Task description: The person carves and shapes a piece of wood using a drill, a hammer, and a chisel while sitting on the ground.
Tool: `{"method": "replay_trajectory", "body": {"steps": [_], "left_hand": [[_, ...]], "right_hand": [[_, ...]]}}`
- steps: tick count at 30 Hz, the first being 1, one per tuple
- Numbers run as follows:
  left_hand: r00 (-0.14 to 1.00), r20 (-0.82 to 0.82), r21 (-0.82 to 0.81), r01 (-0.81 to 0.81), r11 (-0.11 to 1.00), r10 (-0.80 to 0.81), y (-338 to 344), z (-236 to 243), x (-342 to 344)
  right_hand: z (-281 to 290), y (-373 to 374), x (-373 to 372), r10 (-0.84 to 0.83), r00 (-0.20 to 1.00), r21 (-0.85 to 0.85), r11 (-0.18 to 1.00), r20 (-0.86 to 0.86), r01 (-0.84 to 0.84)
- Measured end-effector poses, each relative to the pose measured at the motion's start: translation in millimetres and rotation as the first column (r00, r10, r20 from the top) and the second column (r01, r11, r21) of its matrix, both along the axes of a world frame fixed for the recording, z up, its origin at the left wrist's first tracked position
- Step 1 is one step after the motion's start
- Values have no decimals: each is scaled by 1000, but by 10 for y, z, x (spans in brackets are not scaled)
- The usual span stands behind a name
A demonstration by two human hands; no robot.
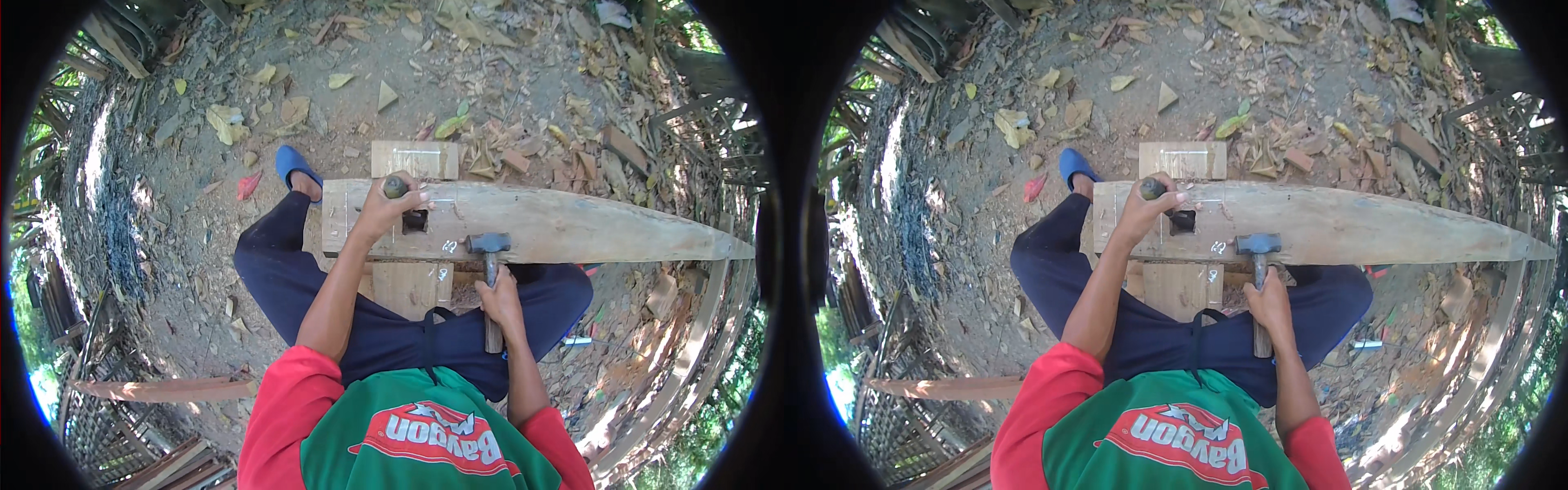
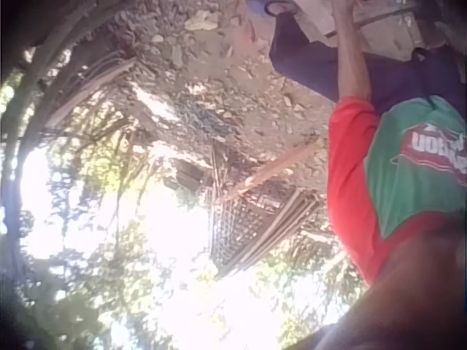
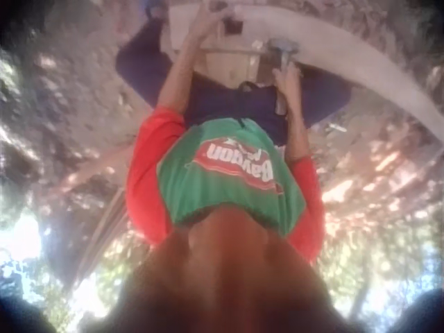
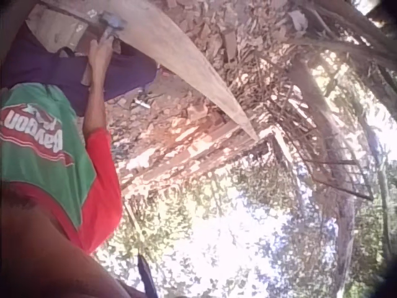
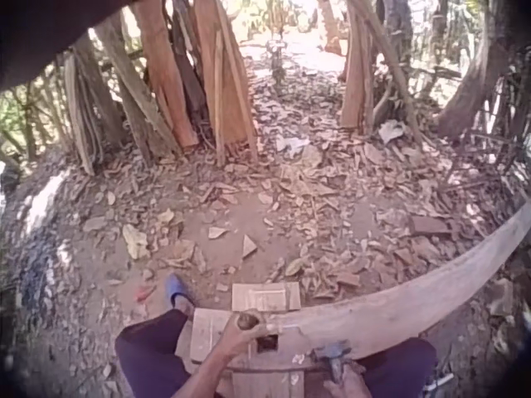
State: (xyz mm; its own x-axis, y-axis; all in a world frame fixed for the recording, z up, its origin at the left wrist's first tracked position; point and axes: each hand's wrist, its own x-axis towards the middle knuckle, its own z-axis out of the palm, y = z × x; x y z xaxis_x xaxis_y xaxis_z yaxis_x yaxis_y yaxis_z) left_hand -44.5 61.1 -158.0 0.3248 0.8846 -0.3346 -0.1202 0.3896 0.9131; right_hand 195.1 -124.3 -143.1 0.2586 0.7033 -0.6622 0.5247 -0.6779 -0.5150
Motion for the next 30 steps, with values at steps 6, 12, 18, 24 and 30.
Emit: {"method": "replay_trajectory", "body": {"steps": [6, 12, 18, 24, 30], "left_hand": [[993, -105, 144, 60, 988, -45, 81, 641, 103], [998, 4, 124, -60, 991, 60, 198, 920, -68], [1000, 15, 157, 4, 988, -6, 2, 911, -67], [997, -14, 214, 74, 974, -73, -57, 724, 44], [998, -68, 218, 11, 976, 5, -226, 148, 89]], "right_hand": [[146, 143, -154, -60, 998, 11, 998, 15, 60], [-7, 84, -153, -72, 997, 40, 997, -14, 72], [106, 154, -189, -52, 998, 62, 997, -19, 53], [-79, 63, -151, -110, 993, 44, 993, -51, 113], [-139, 58, -158, -60, 998, 79, 995, 17, 59]]}}
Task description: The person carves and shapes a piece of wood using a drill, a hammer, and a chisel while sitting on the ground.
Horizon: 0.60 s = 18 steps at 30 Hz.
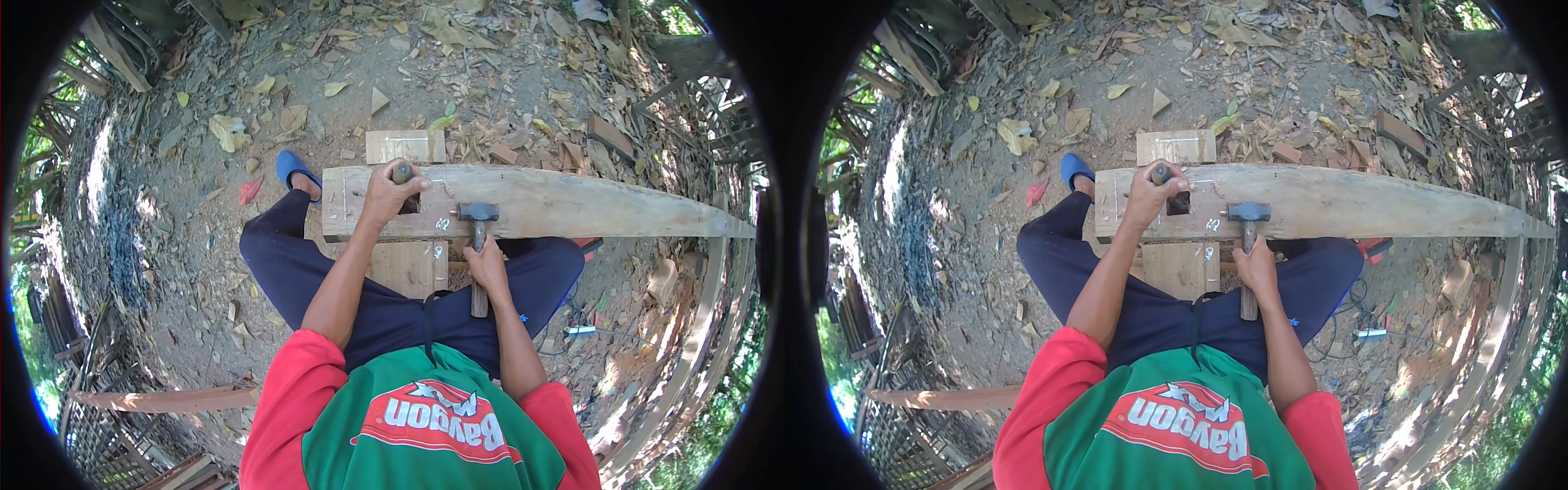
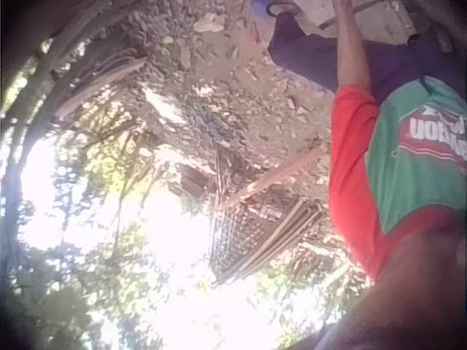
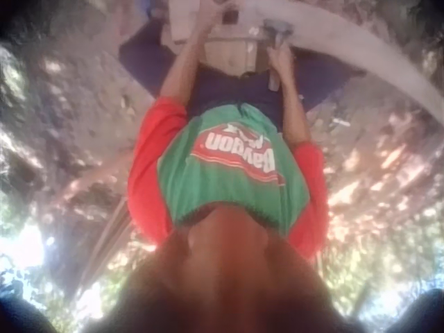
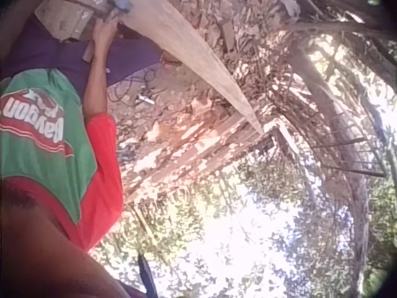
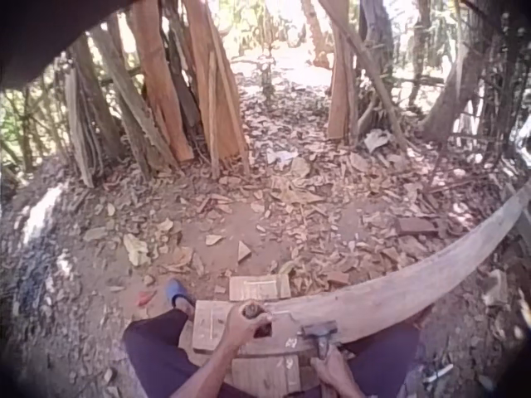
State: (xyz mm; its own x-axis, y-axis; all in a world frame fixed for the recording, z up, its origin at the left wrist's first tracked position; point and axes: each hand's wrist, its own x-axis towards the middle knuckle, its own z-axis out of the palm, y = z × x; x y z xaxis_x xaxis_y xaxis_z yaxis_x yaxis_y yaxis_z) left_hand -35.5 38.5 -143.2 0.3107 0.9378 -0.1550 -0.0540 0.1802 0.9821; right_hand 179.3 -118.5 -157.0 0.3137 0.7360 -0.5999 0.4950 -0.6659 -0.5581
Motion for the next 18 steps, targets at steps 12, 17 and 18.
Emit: {"method": "replay_trajectory", "body": {"steps": [12, 17, 18], "left_hand": [[977, -102, 127, -173, 977, 186, -3, 316, 168], [989, -113, 108, -82, 991, 94, 40, 469, 80], [990, -121, 129, -60, 990, 76, 58, 478, 69]], "right_hand": [[-95, 155, -45, 32, 992, 23, 999, 119, -35], [-160, 225, -23, 55, 987, 123, 990, 153, -74], [-153, 227, -14, 49, 988, 129, 989, 146, -68]]}}
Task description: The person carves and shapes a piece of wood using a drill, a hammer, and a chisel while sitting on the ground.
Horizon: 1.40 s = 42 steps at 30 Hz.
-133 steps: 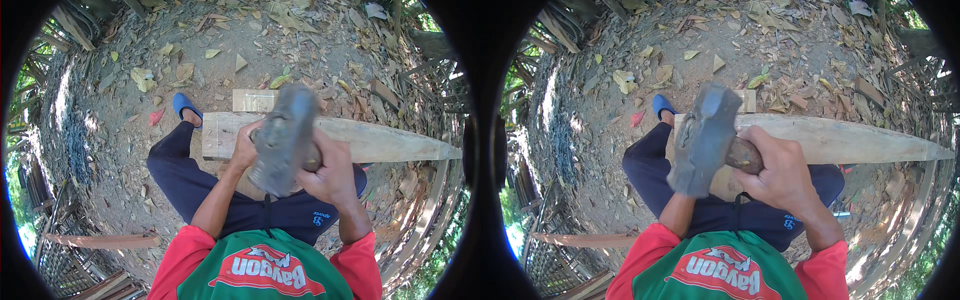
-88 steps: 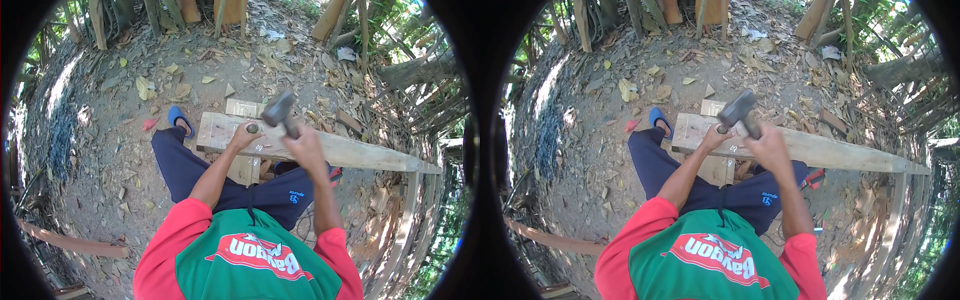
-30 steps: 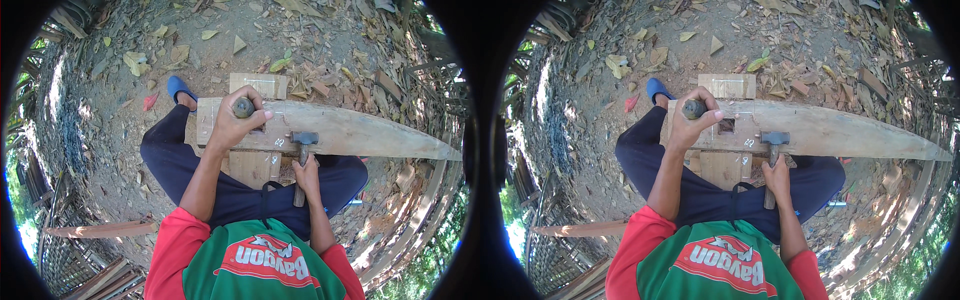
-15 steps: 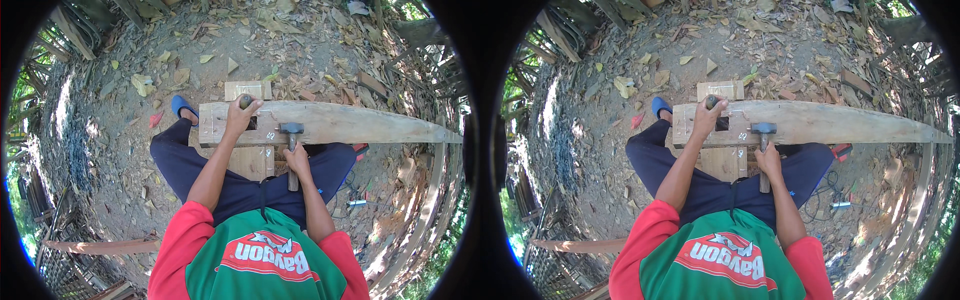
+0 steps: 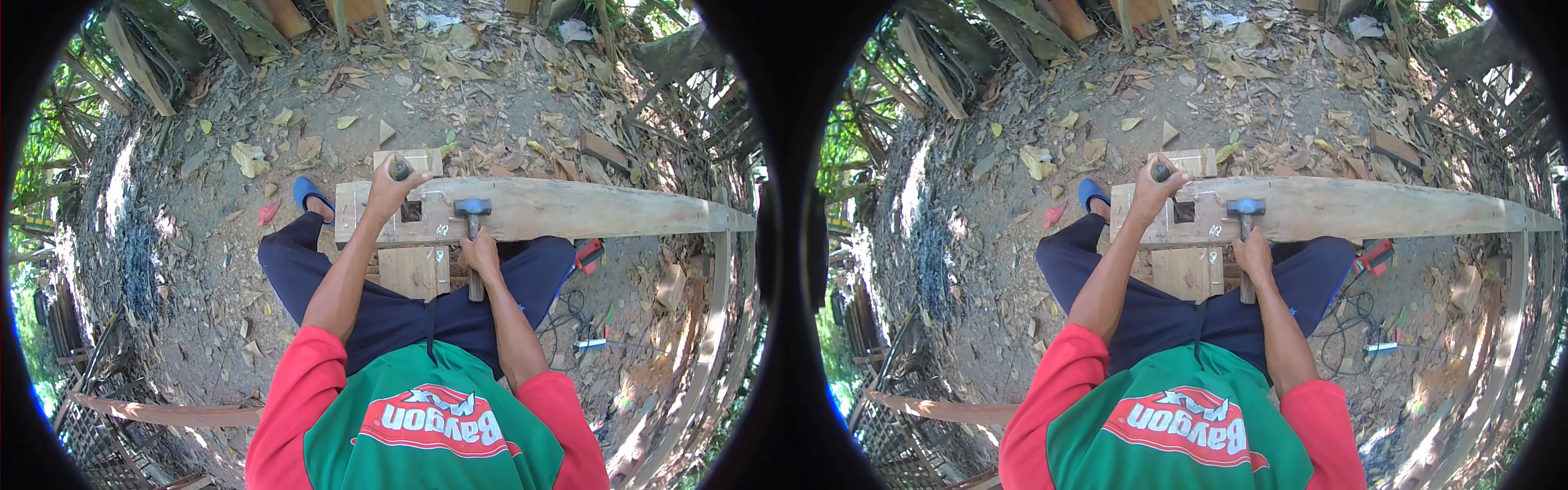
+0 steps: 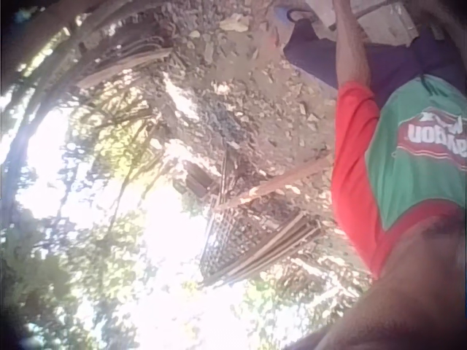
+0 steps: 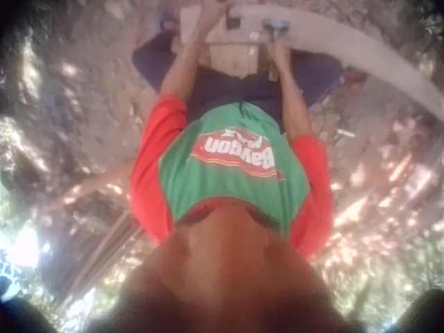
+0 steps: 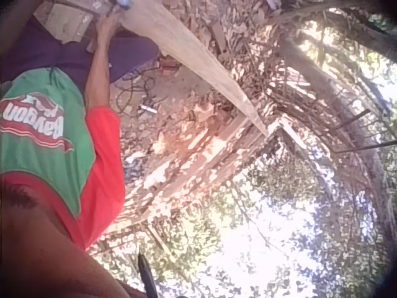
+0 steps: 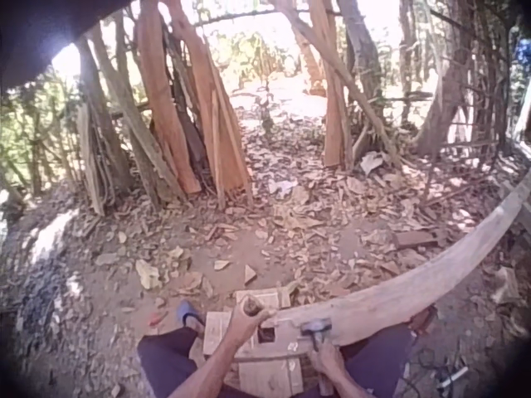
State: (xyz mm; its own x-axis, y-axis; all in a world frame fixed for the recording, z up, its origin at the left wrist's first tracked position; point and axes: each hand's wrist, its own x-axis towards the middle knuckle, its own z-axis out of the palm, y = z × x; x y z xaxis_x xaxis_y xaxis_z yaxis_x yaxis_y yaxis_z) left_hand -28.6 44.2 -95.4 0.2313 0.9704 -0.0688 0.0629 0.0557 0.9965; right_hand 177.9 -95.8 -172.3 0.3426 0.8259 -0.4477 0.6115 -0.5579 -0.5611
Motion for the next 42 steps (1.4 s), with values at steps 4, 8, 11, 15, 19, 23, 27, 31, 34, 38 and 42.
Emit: {"method": "replay_trajectory", "body": {"steps": [4, 8, 11, 15, 19, 23, 27, 31, 34, 38, 42], "left_hand": [[983, -52, 11, 179, 984, -178, -1, -126, -60], [975, 90, -151, 214, 965, -202, -30, -289, -85], [982, 38, -182, 190, 965, -186, 83, -322, -170], [952, -141, -33, 271, 962, -273, -61, -178, -134], [972, 23, -104, 236, 966, -235, -162, -285, -202], [969, -57, 9, 242, 970, -241, -192, -258, -190], [983, 63, -75, 174, 982, -170, -354, -455, -317], [981, -49, -46, 187, 981, -189, -299, -261, -291], [975, -129, 113, 193, 975, -179, -323, -409, -256], [950, -191, 574, 312, 757, -247, -173, -925, -472], [986, -26, 222, 169, 960, -167, -333, -704, -226]], "right_hand": [[15, -33, 2, -19, 999, -45, 999, -43, 17], [54, -46, -41, -15, 1000, -69, 998, -13, 14], [44, -60, -59, -3, 1000, -50, 999, -11, 3], [-35, -61, 71, -76, 987, -40, 997, -139, 71], [307, 55, 80, -252, 795, -117, 967, -552, 225], [1417, 145, -55, -76, 724, 157, 956, -686, 249], [2466, 174, -355, 193, 721, 507, 826, -666, 248], [2955, 303, -553, 357, 788, 721, 675, -502, 153], [2521, 344, -735, 378, 872, 758, 653, -310, -14], [1231, 324, -788, 449, 878, 222, 850, 165, -477], [1144, 141, -717, 347, 938, 391, 866, -22, -311]]}}
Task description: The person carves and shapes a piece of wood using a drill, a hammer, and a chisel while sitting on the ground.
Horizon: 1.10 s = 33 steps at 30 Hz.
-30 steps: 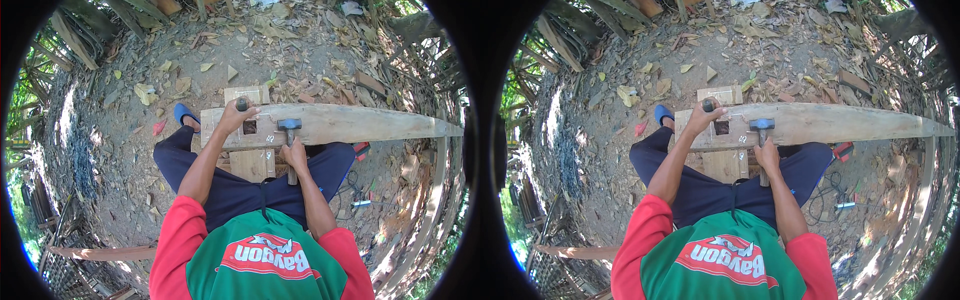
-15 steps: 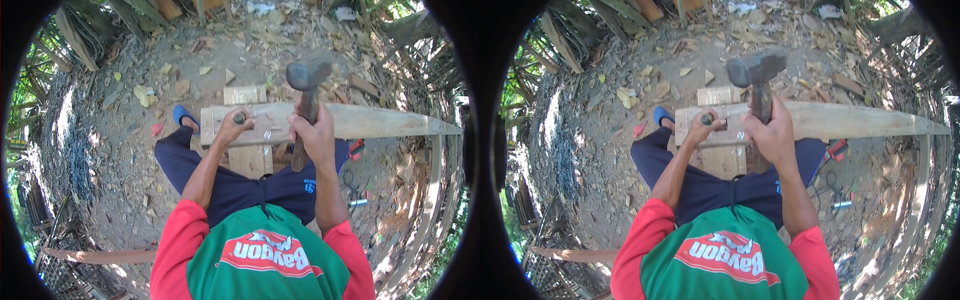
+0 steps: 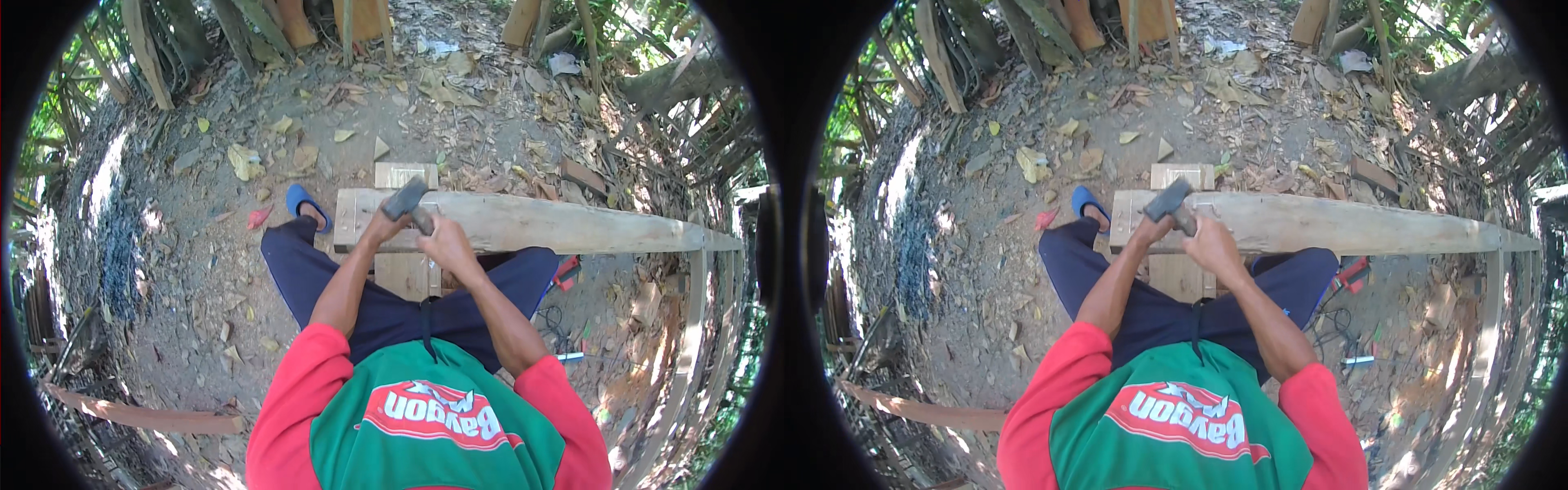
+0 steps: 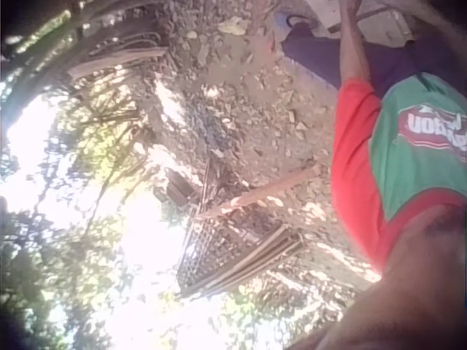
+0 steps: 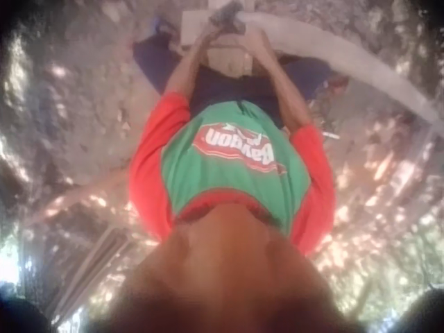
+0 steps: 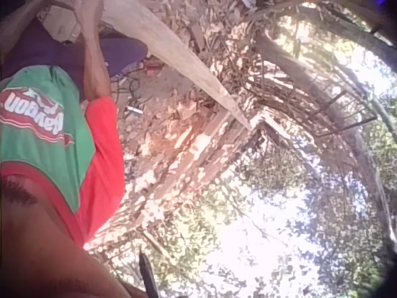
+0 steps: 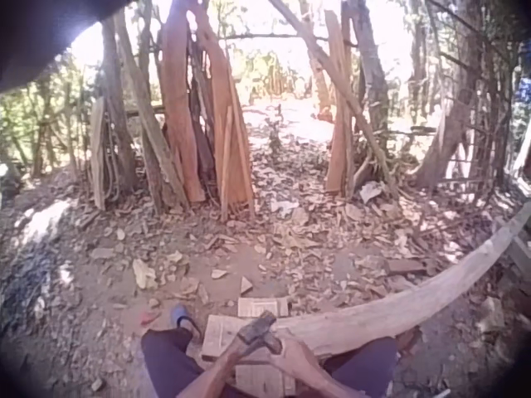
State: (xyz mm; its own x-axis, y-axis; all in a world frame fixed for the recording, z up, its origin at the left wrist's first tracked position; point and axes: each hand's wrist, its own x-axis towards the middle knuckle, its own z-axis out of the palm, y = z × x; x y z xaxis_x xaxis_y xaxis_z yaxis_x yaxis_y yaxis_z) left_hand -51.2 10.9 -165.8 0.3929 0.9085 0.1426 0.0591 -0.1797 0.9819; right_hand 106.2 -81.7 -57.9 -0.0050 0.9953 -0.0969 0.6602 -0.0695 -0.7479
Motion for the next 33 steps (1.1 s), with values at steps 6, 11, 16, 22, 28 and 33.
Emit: {"method": "replay_trajectory", "body": {"steps": [6, 11, 16, 22, 28, 33], "left_hand": [[998, 58, -314, 43, 949, -26, -24, 139, -12], [998, 36, -293, 53, 955, -45, -49, 184, 14], [999, 3, -234, 41, 971, -41, -31, 61, -5], [999, 36, 394, -41, 918, 29, 84, 119, 97], [986, 168, -385, 81, 920, -16, -90, -111, -50], [996, 64, -242, 70, 968, -56, -41, -3, -6]], "right_hand": [[1824, 244, 204, -111, 913, 134, 975, -394, 176], [3436, 246, 378, 376, 705, 626, 770, -601, 123], [2805, 307, 239, 337, 769, 714, 668, -543, 211], [-3, 155, 4, 24, 993, 185, 982, 117, -45], [1721, 339, 145, -124, 969, 81, 986, -211, 144], [3611, 346, 846, 418, 807, 772, 632, -418, 72]]}}
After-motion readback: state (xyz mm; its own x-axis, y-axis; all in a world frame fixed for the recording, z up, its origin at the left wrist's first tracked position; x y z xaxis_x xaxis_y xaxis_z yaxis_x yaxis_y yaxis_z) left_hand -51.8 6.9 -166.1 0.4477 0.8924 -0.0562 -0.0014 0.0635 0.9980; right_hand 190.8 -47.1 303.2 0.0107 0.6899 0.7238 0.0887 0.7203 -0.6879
